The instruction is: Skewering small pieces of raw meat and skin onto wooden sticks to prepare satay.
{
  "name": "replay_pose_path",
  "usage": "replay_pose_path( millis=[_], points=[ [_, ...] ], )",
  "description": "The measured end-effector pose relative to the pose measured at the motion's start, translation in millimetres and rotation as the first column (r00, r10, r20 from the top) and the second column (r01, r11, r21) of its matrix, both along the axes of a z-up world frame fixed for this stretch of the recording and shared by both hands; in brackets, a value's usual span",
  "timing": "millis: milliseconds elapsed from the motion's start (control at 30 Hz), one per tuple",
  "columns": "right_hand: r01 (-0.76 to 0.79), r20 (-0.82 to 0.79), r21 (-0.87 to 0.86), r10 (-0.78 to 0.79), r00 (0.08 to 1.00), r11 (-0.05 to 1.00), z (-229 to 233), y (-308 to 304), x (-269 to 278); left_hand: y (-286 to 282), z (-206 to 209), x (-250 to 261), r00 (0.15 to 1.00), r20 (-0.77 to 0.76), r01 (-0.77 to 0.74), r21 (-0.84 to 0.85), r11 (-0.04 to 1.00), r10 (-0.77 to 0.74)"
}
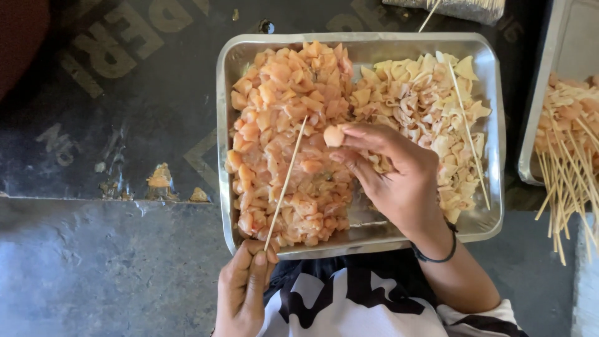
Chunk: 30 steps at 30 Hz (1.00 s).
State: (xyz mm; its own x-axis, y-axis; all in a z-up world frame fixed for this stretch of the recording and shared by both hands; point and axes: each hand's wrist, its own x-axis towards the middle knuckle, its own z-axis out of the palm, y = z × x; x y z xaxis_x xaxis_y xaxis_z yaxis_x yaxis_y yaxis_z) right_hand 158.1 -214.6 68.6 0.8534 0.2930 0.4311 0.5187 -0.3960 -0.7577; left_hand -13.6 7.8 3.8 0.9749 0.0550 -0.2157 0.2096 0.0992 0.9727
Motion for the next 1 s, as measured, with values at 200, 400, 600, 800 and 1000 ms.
replay_pose_path(
  millis=[200,400,600,800,1000],
  points=[
    [0.015,-0.022,-0.302,-0.023,0.999,0.953,-12.7,-24.1,0.6,0.0,-0.7,0.9,1.000,-0.026,-0.005,-0.001,1.000,0.005],
    [-0.061,-0.097,-0.308,0.032,0.995,0.950,-26.1,-28.6,-2.5,0.9,2.0,4.9,1.000,-0.004,0.018,0.012,1.000,-0.018],
    [-0.065,-0.033,-0.677,0.059,0.998,0.733,-20.3,-12.7,-18.9,-2.3,0.1,3.7,0.999,-0.032,0.018,-0.016,1.000,-0.018],
    [-0.038,-0.046,-0.656,0.011,0.999,0.754,-27.0,-12.8,-24.6,-5.3,0.6,-0.8,0.997,-0.072,0.029,-0.037,0.999,-0.031],
    [-0.086,-0.117,-0.500,0.032,0.993,0.862,-25.6,-29.7,-23.6,-3.2,3.5,1.1,0.998,-0.049,0.031,0.028,0.999,-0.030]
  ],
)
